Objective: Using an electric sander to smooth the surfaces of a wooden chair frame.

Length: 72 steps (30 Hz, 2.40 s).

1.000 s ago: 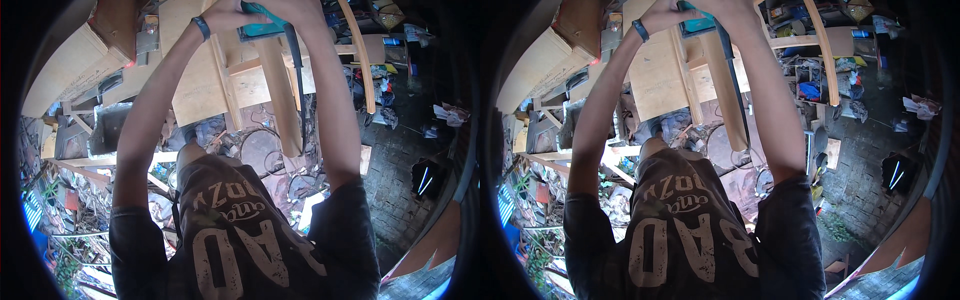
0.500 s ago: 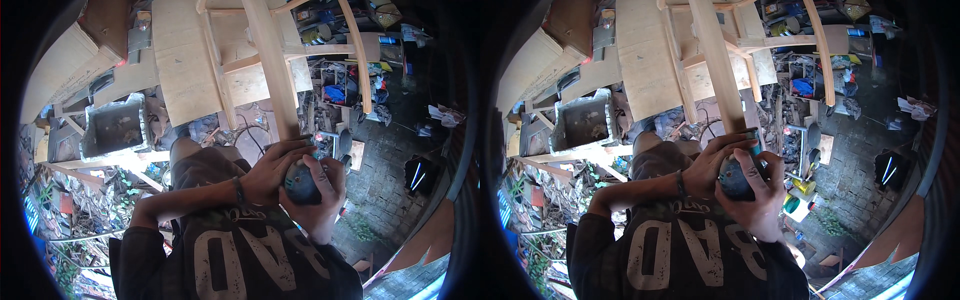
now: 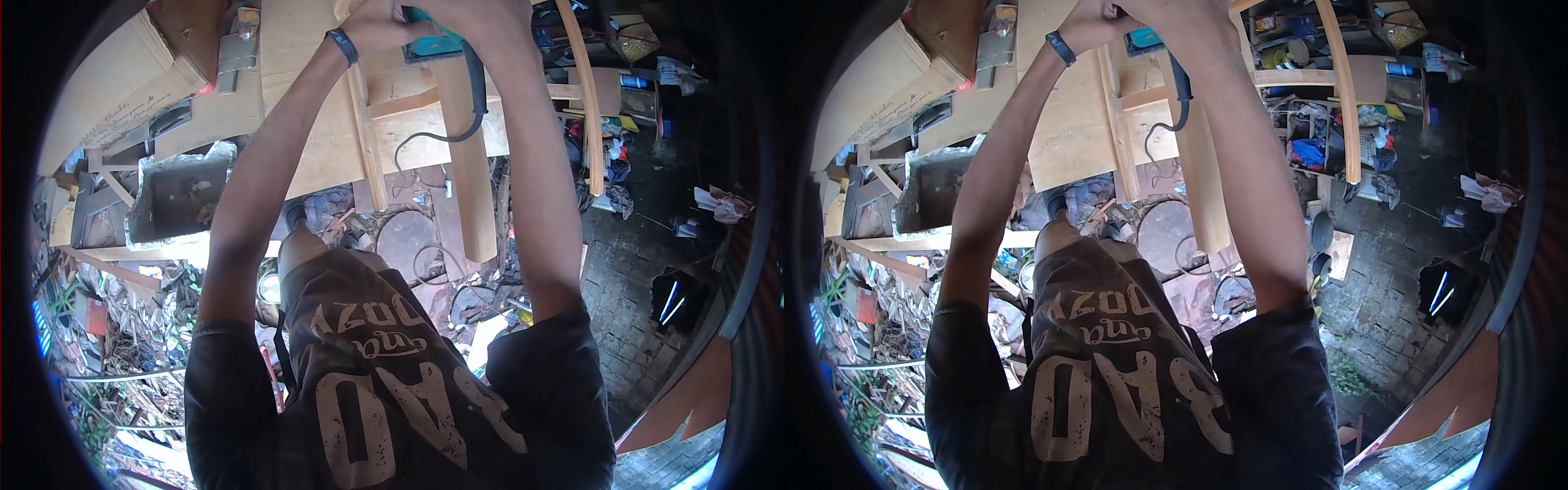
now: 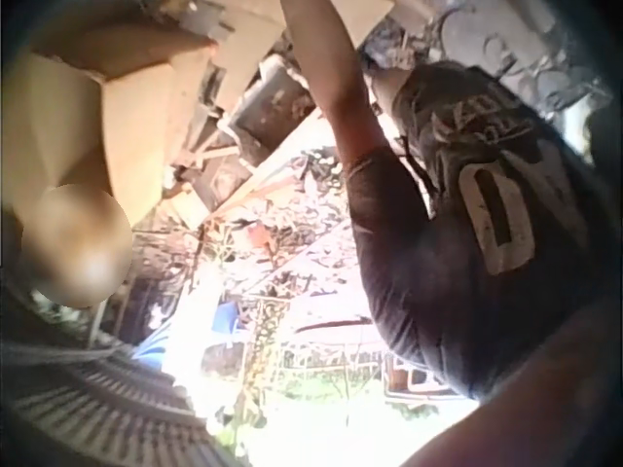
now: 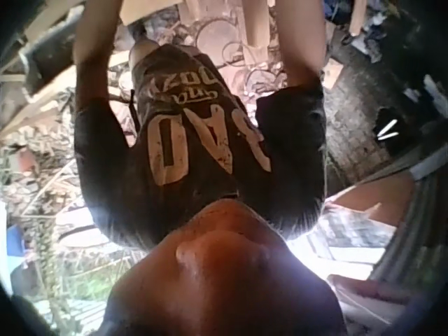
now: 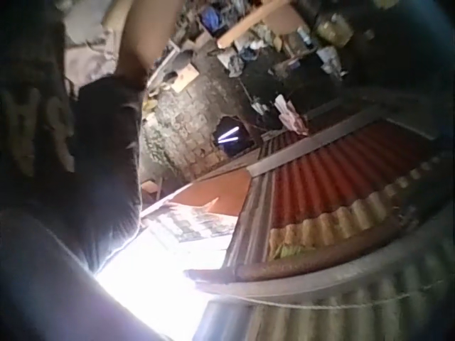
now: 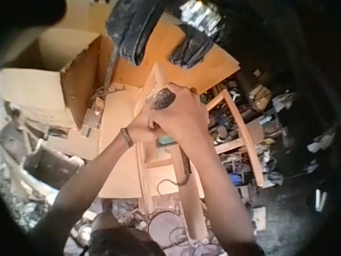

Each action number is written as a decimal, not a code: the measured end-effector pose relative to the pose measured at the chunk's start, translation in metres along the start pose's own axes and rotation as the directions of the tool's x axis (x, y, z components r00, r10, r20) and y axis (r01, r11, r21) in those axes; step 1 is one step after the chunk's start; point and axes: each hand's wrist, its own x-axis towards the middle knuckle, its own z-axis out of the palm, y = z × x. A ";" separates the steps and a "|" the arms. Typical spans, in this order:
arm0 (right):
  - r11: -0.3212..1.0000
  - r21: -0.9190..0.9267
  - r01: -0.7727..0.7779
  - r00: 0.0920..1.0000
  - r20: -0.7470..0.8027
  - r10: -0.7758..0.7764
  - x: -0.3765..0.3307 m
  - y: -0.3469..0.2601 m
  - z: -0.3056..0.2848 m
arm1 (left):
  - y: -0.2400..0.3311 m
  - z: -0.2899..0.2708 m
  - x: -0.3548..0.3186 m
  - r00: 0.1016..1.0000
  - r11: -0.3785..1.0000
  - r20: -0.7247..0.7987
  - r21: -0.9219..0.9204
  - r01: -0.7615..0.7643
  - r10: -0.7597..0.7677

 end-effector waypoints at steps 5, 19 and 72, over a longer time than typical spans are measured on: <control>0.981 -0.190 -0.026 0.992 -0.130 0.001 -0.094 0.011 -0.002 | 0.031 0.070 -0.068 0.999 0.998 -0.042 -0.057 0.016 -0.018; 0.973 -0.176 -0.152 0.988 -0.018 0.151 -0.173 -0.004 -0.022 | 0.067 0.130 -0.131 0.991 0.985 -0.047 -0.128 0.116 -0.123; 0.929 -0.369 0.008 0.992 0.123 0.040 -0.249 -0.023 -0.016 | 0.066 0.180 -0.201 0.987 0.922 -0.159 -0.381 -0.067 0.006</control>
